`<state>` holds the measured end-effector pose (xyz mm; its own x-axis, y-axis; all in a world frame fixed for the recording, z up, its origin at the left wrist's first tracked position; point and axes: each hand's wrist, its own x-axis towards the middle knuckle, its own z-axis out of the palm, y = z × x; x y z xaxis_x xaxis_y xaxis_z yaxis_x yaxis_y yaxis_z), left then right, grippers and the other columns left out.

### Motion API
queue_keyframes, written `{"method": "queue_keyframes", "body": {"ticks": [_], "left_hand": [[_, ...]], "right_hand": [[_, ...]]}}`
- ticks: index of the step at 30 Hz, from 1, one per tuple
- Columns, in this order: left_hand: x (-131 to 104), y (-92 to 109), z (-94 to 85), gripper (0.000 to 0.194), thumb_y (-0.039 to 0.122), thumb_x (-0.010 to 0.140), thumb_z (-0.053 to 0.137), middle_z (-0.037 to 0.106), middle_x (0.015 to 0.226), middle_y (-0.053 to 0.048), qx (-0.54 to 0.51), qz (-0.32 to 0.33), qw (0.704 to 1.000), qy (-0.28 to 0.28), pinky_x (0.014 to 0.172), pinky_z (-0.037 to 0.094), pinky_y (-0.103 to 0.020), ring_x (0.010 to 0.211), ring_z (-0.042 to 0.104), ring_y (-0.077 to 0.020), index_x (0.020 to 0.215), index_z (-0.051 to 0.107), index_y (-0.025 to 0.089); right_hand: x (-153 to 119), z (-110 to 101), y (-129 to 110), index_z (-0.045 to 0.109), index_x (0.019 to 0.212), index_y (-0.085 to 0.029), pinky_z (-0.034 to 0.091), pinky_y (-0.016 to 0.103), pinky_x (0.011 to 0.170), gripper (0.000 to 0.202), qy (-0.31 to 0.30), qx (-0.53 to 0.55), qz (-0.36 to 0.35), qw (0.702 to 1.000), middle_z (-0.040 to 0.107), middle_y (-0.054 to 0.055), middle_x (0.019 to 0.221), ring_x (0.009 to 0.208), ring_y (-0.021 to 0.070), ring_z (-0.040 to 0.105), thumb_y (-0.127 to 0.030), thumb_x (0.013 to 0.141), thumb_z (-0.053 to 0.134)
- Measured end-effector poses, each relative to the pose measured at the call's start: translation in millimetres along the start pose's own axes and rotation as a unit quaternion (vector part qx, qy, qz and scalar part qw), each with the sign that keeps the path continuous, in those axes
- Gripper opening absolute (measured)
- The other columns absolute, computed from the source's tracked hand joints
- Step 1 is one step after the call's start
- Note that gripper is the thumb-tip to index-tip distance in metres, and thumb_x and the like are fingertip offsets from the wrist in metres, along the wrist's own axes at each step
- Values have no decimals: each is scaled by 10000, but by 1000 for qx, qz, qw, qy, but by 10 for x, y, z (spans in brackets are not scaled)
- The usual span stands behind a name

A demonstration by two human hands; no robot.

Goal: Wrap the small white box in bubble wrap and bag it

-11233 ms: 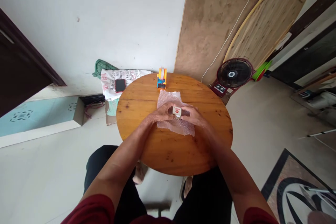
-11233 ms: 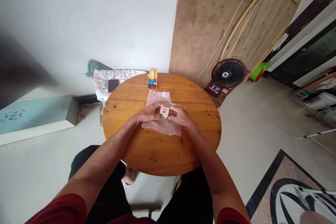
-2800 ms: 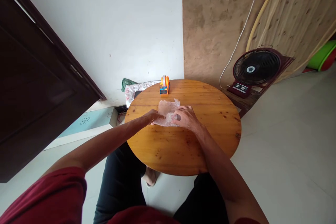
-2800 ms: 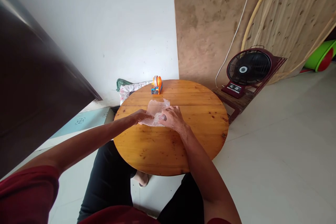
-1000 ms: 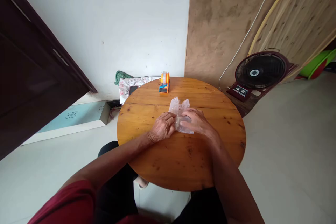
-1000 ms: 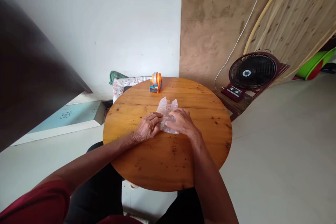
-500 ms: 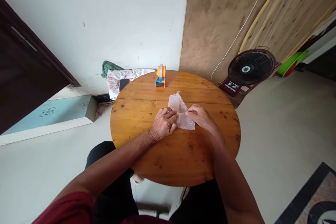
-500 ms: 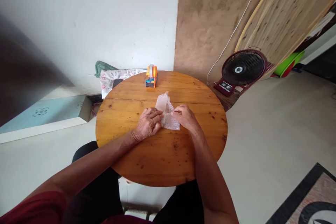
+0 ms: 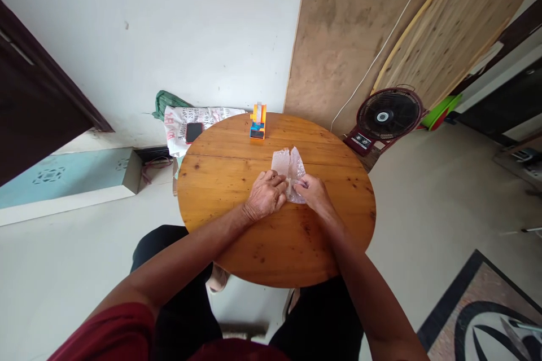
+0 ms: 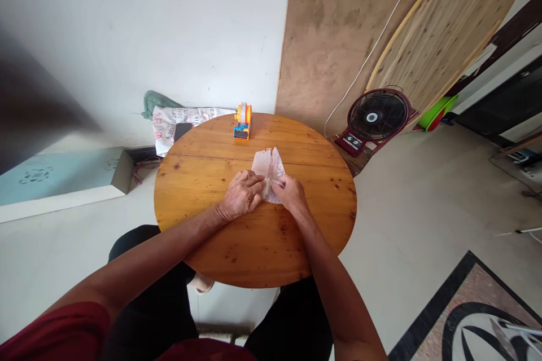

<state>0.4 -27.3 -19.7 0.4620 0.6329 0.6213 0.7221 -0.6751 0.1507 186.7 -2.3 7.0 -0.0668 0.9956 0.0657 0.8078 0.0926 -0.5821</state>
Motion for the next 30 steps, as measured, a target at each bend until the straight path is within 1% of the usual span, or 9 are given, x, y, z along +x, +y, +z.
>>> {"method": "queue_keyframes", "body": {"ticks": [3, 5, 9, 12, 16, 19, 24, 26, 30], "left_hand": [[3, 2, 0, 257, 239, 872, 499, 677, 1160, -68, 4, -1, 1000, -6, 831, 392, -410, 1004, 484, -260, 1046, 682, 188], [5, 3, 1, 259, 239, 881, 490, 672, 1161, -73, 5, -1, 1000, -11, 834, 392, -410, 1008, 482, -259, 1048, 681, 188], [7, 2, 6, 262, 242, 889, 480, 663, 1146, -88, -1, -3, 1000, -16, 831, 397, -416, 1008, 475, -263, 1048, 681, 190], [10, 4, 5, 274, 248, 891, 479, 659, 1135, -98, -8, -3, 1000, -22, 833, 399, -426, 1009, 473, -272, 1075, 674, 189], [17, 15, -2, 296, 245, 893, 476, 652, 1108, -118, -31, -11, 999, -31, 847, 411, -438, 1013, 478, -281, 1111, 666, 183], [22, 17, 1, 298, 223, 871, 498, 632, 1116, -119, -70, -28, 997, -17, 882, 433, -433, 1008, 493, -270, 1107, 676, 179], [40, -14, 47, 183, 199, 774, 570, 562, 1100, -108, -174, -100, 979, 34, 858, 495, -393, 966, 538, -237, 891, 710, 183], [49, -28, 67, 177, 190, 732, 595, 568, 1021, -89, -222, -137, 964, 45, 837, 512, -386, 936, 556, -229, 887, 679, 192], [63, -43, 77, 306, 183, 674, 632, 604, 953, -71, -275, -197, 939, 54, 843, 516, -410, 909, 570, -235, 975, 585, 203]], "right_hand": [[-25, 92, -45, 483, 634, -213, 298, 234, 522, 170, 36, 34, 11, 999, 489, -49, 569, 557, 113, 413, -353, 668, 571], [-40, 130, -74, 500, 684, -215, 325, 226, 491, 174, 43, 109, 33, 993, 499, -49, 583, 539, 113, 434, -374, 662, 568], [-81, 135, -133, 523, 867, -210, 362, 225, 393, 345, 13, 295, 98, 951, 548, -45, 635, 471, 115, 466, -475, 659, 595], [-103, 115, -174, 529, 991, -202, 398, 231, 382, 444, 20, 347, 97, 933, 591, -28, 688, 487, 124, 503, -469, 652, 633], [-87, 116, -235, 508, 1172, -203, 416, 231, 388, 543, 22, 346, 65, 936, 604, -37, 680, 470, 120, 504, -423, 690, 625], [-67, 116, -298, 493, 1249, -179, 407, 219, 372, 603, 16, 322, 54, 945, 580, -55, 641, 437, 105, 474, -403, 704, 624], [-88, 31, -399, 385, 1415, -103, 489, 236, 432, 704, -8, 261, 66, 963, 618, -17, 673, 462, 115, 545, -342, 782, 579], [-113, -22, -425, 343, 1446, -71, 526, 259, 481, 685, -24, 245, 72, 966, 662, 33, 734, 506, 133, 594, -307, 829, 524], [-200, -117, -485, 291, 1482, -76, 564, 298, 607, 651, -56, 198, 56, 977, 713, 145, 1031, 637, 151, 666, -201, 860, 437]]}}
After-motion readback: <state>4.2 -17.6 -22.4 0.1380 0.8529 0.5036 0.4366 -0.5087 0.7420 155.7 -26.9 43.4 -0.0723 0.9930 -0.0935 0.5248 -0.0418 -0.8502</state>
